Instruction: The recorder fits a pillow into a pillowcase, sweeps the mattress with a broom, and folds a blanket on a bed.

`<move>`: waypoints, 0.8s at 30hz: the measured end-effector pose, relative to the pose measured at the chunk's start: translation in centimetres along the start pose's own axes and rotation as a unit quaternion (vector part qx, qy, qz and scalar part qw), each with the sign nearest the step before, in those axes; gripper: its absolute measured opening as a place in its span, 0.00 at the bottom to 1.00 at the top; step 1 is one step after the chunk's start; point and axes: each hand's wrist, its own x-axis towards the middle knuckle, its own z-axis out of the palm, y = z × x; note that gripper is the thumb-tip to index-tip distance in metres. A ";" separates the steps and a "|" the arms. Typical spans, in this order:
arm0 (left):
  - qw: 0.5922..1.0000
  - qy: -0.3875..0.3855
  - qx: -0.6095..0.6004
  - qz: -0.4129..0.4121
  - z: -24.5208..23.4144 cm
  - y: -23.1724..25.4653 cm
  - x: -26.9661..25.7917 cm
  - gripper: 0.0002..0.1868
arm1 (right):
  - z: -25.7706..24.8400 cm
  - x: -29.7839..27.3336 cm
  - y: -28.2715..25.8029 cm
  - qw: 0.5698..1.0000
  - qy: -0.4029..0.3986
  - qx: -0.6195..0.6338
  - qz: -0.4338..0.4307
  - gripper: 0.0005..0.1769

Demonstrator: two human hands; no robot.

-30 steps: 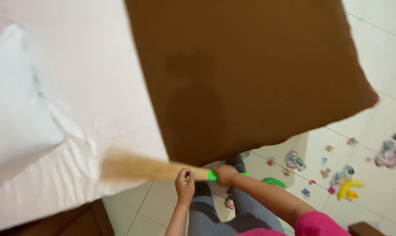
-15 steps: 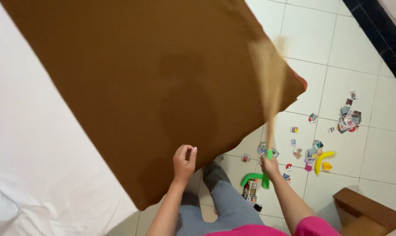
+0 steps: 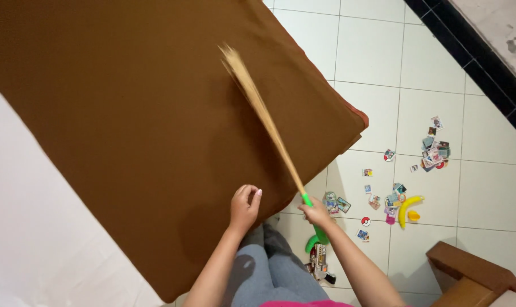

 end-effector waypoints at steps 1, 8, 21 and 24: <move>1.000 -0.001 -0.001 0.000 0.2 0.1 0.3 0.10 | -0.8 -0.3 2.0 1.000 0.001 0.000 0.001 0.06; 1.000 -0.017 0.003 0.000 -0.7 -2.7 3.2 0.10 | -3.4 -2.7 -4.1 0.882 0.038 0.444 0.151 0.17; 0.998 0.052 0.001 -0.047 -8.2 -5.3 8.2 0.13 | -0.8 11.0 -15.8 0.974 -0.051 0.192 0.111 0.21; 0.993 0.042 0.026 -0.110 -8.5 -5.9 9.3 0.13 | -1.2 14.5 -14.6 0.919 0.002 0.374 0.126 0.23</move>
